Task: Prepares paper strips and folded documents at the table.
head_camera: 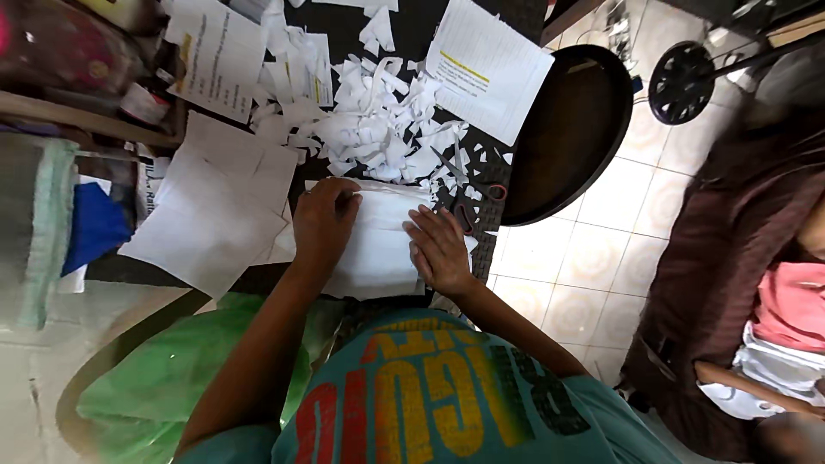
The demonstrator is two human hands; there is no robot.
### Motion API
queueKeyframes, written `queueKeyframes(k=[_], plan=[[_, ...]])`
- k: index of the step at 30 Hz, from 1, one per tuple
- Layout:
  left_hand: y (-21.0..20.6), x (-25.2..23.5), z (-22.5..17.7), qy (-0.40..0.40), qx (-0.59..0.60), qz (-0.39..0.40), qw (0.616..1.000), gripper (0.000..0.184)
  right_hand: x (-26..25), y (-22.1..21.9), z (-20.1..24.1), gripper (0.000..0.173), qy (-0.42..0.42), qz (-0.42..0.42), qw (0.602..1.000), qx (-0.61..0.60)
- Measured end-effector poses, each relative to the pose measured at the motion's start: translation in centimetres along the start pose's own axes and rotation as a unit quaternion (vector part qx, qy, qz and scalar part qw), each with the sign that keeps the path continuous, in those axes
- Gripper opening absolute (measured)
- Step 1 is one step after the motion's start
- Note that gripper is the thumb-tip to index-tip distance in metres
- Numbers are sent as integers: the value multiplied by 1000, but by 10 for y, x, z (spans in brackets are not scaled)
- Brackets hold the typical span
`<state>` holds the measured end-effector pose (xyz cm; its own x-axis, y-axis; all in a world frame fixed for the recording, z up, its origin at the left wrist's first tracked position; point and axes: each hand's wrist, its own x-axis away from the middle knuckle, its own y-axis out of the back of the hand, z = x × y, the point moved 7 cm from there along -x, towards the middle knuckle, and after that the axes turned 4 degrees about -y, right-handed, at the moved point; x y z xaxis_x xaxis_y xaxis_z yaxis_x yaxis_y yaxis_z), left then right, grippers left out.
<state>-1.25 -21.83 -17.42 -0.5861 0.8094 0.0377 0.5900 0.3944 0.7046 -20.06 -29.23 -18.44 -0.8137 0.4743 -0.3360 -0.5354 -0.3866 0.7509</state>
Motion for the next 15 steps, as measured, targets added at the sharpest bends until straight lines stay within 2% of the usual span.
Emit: queueKeyframes(k=[4, 9, 15], plan=[[0, -2, 0, 12, -7, 8, 1000, 18, -1, -1, 0, 34, -5, 6, 1000, 15], [-3, -1, -2, -31, -39, -14, 999, 18, -2, -3, 0, 37, -6, 14, 999, 29], [-5, 0, -3, -44, -58, -26, 997, 19, -3, -6, -1, 38, -13, 36, 998, 41]])
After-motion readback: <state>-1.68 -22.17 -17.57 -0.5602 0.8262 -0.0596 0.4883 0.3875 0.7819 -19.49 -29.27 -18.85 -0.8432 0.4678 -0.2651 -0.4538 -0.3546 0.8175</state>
